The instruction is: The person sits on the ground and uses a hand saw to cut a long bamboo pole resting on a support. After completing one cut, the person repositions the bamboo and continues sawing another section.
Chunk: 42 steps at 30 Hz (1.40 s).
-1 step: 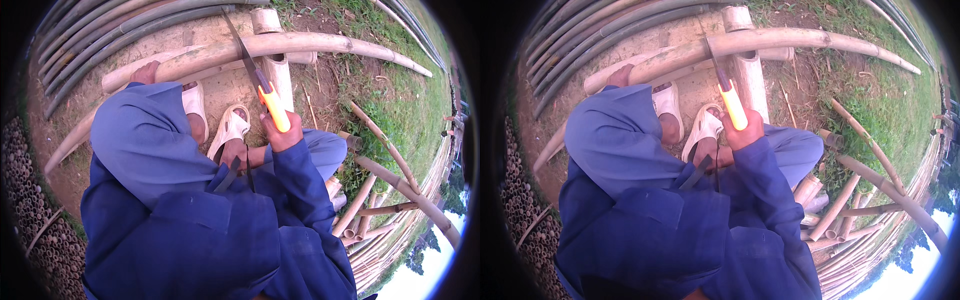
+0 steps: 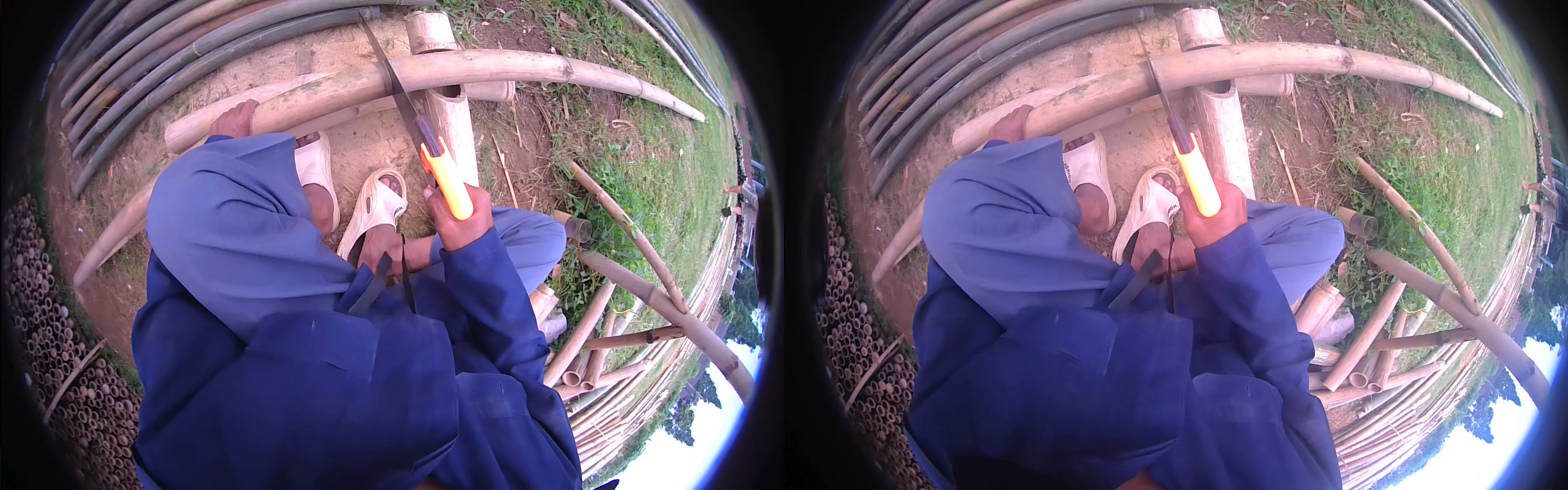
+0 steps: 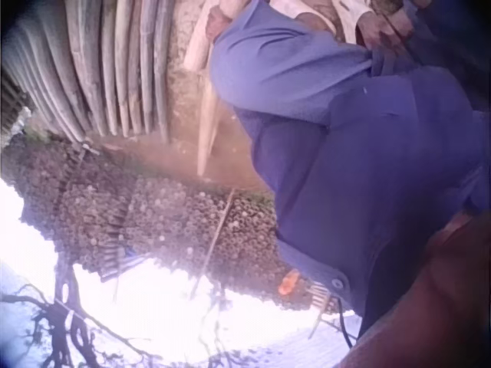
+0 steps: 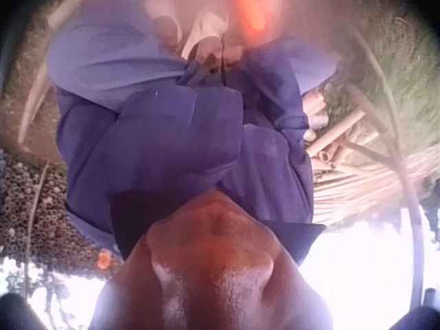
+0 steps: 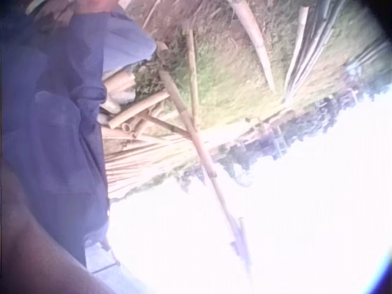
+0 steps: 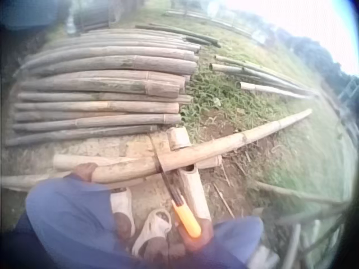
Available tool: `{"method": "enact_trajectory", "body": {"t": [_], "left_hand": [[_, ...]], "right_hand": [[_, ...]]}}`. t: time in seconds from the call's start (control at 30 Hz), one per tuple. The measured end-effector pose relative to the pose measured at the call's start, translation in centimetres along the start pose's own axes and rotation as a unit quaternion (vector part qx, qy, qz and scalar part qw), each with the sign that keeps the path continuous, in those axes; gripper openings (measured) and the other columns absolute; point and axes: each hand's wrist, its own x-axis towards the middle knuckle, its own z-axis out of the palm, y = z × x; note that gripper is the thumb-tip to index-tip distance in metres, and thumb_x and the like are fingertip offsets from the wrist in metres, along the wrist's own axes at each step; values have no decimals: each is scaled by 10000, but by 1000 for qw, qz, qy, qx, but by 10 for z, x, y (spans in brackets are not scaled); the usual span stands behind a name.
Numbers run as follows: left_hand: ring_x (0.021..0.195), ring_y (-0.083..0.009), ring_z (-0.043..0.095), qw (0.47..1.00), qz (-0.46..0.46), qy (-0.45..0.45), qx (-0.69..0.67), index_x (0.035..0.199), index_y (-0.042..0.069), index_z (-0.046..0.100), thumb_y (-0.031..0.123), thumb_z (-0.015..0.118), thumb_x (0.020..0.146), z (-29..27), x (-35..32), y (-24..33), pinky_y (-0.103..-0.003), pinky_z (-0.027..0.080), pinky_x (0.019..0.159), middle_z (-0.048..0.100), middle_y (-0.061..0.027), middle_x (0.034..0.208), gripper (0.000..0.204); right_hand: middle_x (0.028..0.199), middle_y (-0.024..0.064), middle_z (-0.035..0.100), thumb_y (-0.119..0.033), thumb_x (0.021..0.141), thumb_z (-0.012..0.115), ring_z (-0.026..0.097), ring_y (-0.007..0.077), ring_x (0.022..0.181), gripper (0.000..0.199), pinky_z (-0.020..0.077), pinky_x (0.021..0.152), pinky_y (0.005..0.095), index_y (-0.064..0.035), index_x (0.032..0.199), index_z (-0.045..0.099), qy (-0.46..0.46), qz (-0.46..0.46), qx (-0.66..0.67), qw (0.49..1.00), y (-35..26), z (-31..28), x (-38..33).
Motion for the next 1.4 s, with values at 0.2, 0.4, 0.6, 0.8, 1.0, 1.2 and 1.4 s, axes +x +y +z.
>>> {"method": "enact_trajectory", "body": {"t": [0.2, 0.4, 0.6, 0.8, 1.0, 1.2, 1.4], "left_hand": [[1044, -404, 663, 999, -8, -31, 25, 1294, 127, 541, 484, 825, 726, 6, 4, -4, -487, 524, 884, 669, -146, 1177, 730], [1040, -415, 650, 1000, 0, -5, -4, 1248, 114, 536, 372, 783, 775, 4, 10, -5, -504, 509, 887, 660, -166, 1158, 593], [1055, -421, 651, 999, -7, -42, 22, 1302, 132, 520, 433, 808, 751, 8, 14, -14, -509, 513, 890, 666, -180, 1156, 691], [1066, -433, 648, 998, -1, -59, 15, 1338, 142, 505, 471, 819, 744, 25, 21, -35, -514, 514, 892, 667, -193, 1167, 748], [1068, -430, 644, 999, -10, -45, 6, 1330, 142, 511, 496, 820, 744, 20, 18, -29, -521, 510, 896, 662, -172, 1181, 751], [1069, -424, 643, 999, -6, -41, 24, 1325, 145, 517, 515, 819, 742, 22, 17, -25, -519, 508, 897, 660, -159, 1184, 753], [1062, -409, 650, 1000, 5, -22, 3, 1311, 152, 525, 534, 791, 754, 3, 11, -10, -502, 516, 880, 659, -155, 1186, 726]], "right_hand": [[885, 169, 756, -49, 903, 693, 734, 204, 798, 320, 553, 753, 329, 73, 1199, 682, -52, 59, 25, 997, -23, -56, -98], [604, 92, 595, -113, 881, 756, 526, 134, 542, 191, 442, 539, 341, 49, 826, 671, -5, -65, 109, 992, 24, 4, 13], [721, 153, 688, -54, 899, 702, 678, 186, 667, 140, 513, 630, 346, 44, 998, 709, -17, -7, 21, 1000, 1, -34, -65], [673, 157, 671, -69, 893, 712, 659, 201, 596, 120, 508, 594, 343, 46, 927, 712, -21, 39, 2, 999, -4, -16, -38], [657, 142, 642, -94, 886, 749, 596, 170, 577, 152, 488, 579, 348, 48, 885, 695, 16, 6, -9, 1000, 8, -4, -19], [797, 163, 733, -51, 894, 710, 722, 196, 722, 236, 540, 666, 337, 49, 1108, 711, -27, 30, 11, 999, -13, -49, -83], [655, 36, 591, -115, 897, 770, 529, 107, 592, 185, 436, 568, 290, 32, 846, 669, -31, -3, 53, 998, 60, 14, 11]]}}
